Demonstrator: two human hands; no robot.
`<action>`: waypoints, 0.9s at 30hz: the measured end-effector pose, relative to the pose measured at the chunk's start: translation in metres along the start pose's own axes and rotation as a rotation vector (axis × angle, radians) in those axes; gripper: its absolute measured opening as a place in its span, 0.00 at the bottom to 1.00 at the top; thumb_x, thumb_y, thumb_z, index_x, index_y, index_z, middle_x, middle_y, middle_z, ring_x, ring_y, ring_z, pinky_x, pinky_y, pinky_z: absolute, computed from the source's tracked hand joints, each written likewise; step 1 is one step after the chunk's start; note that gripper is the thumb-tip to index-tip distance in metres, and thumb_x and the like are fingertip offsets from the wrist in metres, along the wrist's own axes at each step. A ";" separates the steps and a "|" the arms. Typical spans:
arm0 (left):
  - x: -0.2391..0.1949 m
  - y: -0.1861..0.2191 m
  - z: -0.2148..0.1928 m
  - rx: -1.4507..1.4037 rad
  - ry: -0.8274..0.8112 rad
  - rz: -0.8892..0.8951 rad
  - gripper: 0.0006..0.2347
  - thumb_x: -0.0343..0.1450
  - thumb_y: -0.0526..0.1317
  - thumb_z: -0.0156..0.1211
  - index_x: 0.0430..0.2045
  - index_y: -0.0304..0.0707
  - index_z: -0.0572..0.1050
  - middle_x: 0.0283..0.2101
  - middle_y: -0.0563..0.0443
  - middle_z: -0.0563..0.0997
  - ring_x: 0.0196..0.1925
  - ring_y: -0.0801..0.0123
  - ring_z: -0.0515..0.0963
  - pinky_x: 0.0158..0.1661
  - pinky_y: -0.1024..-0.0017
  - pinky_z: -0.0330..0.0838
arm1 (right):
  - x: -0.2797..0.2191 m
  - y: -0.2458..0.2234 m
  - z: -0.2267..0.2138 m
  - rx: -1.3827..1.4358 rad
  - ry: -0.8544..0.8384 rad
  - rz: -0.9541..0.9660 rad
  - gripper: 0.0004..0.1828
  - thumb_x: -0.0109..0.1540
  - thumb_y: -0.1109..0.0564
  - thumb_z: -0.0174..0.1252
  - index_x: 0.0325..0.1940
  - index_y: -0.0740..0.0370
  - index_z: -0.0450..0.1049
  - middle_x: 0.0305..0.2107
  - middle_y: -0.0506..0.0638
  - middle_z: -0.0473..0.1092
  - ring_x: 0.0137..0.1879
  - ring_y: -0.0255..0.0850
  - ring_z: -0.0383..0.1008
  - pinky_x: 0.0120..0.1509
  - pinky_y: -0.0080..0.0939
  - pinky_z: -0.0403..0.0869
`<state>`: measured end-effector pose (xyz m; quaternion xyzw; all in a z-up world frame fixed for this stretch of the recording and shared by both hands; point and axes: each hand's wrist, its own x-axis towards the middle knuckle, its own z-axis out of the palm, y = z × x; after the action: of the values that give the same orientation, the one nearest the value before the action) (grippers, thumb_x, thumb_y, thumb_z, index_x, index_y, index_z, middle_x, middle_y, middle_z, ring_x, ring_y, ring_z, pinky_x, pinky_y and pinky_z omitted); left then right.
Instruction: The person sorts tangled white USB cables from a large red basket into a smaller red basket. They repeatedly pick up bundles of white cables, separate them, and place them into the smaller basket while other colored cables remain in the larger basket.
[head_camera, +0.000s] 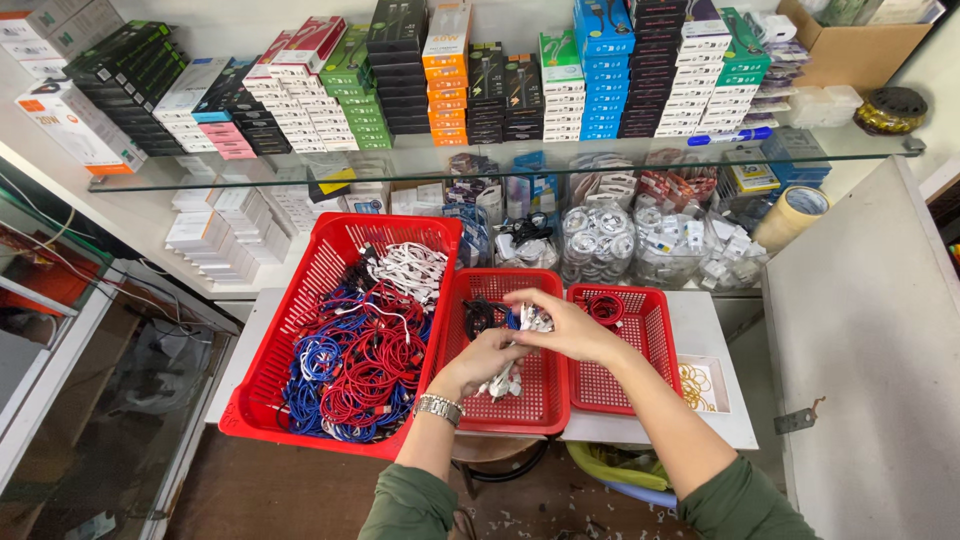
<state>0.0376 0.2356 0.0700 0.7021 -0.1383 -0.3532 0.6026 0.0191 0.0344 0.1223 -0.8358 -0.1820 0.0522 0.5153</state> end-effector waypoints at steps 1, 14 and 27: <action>0.001 -0.002 0.001 -0.066 -0.032 0.023 0.12 0.73 0.41 0.61 0.43 0.27 0.80 0.30 0.53 0.79 0.31 0.76 0.77 0.33 0.75 0.75 | 0.001 0.003 0.000 -0.040 -0.070 -0.019 0.19 0.60 0.52 0.65 0.54 0.57 0.73 0.43 0.46 0.76 0.49 0.33 0.77 0.52 0.40 0.74; 0.017 -0.110 -0.033 1.427 0.065 -0.205 0.12 0.65 0.38 0.67 0.41 0.40 0.81 0.47 0.44 0.84 0.54 0.57 0.82 0.56 0.55 0.72 | -0.023 0.060 0.072 -0.071 -0.153 0.398 0.13 0.61 0.54 0.65 0.40 0.60 0.67 0.32 0.54 0.75 0.38 0.41 0.76 0.45 0.45 0.73; 0.016 -0.176 -0.036 1.280 -0.010 -0.047 0.10 0.66 0.36 0.63 0.40 0.44 0.83 0.48 0.44 0.83 0.56 0.55 0.80 0.60 0.52 0.68 | -0.034 0.154 0.140 -0.750 -0.222 0.182 0.09 0.56 0.63 0.61 0.41 0.60 0.78 0.47 0.57 0.72 0.59 0.53 0.70 0.61 0.51 0.72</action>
<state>0.0318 0.2942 -0.1005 0.9243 -0.3090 -0.2171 0.0555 -0.0127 0.0782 -0.0815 -0.9679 -0.1681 0.1177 0.1449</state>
